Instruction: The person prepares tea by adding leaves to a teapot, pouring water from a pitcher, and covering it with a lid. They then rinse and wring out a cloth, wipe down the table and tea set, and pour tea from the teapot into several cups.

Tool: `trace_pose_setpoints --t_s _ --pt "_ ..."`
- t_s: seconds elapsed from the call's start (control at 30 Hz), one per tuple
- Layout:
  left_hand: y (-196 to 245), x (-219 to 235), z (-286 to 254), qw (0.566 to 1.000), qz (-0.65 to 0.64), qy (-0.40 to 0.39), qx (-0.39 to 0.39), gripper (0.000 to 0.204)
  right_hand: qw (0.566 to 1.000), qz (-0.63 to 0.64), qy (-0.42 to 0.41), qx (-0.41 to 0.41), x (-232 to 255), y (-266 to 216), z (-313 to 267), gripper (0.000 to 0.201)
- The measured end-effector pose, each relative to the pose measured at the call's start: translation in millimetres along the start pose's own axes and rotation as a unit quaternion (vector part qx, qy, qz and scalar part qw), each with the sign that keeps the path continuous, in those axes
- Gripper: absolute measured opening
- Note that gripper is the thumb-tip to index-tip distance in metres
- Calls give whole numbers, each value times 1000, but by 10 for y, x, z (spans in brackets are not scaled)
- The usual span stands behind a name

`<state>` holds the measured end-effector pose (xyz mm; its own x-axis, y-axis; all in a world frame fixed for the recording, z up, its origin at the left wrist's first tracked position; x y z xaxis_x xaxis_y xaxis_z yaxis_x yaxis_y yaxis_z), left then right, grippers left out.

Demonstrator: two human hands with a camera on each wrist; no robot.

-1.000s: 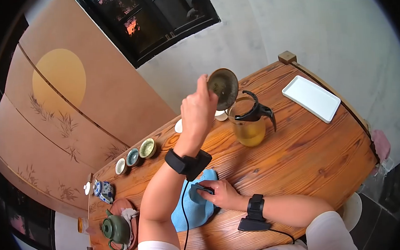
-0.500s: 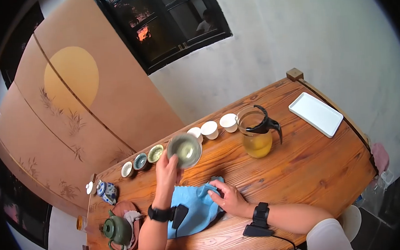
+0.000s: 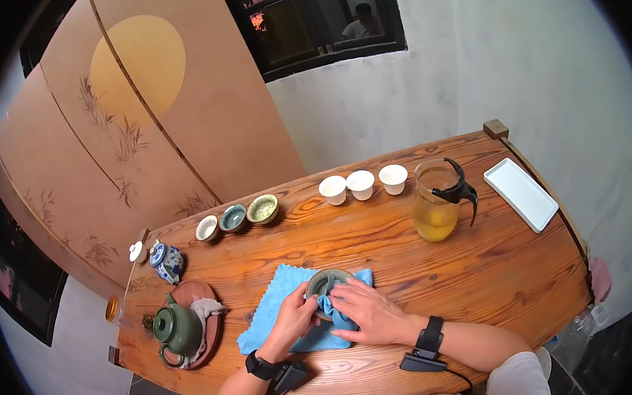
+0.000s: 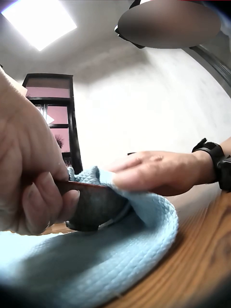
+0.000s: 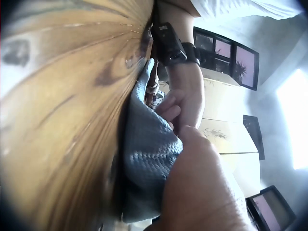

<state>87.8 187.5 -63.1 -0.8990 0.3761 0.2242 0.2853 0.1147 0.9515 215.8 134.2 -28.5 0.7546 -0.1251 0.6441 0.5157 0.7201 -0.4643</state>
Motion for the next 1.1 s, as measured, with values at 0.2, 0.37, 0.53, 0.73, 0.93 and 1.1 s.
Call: trace_pose_setpoints --t_s 0.2,0.37,0.53,0.73,0.93,1.1 --pt "-10 7 29 1000 9 -9 7 21 998 -51 -40 26 -177 59 -55 30" --pt "11 -18 168 998 -30 -45 23 20 998 17 -53 -19 -84 170 11 28" --pt "170 -25 377 997 19 -69 -3 20 996 44 73 -5 180 204 85 23" --pt "178 611 1056 993 -54 90 -53 13 997 73 11 -13 36 153 -3 22" --pt "130 837 1719 974 -106 194 -50 13 985 135 27 -103 -38 319 -24 19" --pt "2 808 2036 965 -160 207 -5 10 971 160 69 -161 17 421 -41 31"
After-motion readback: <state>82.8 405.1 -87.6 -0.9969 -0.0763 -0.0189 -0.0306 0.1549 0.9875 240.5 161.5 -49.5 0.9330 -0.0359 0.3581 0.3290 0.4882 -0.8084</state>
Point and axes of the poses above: each hand's wrist, its own z-axis towards the middle knuckle, its own x-axis out of the back of the hand, y = z × x, the point moved 7 cm from there along z, towards the middle knuckle, and after that the axes turned 4 degrees about -x, right-handed, at the moved point
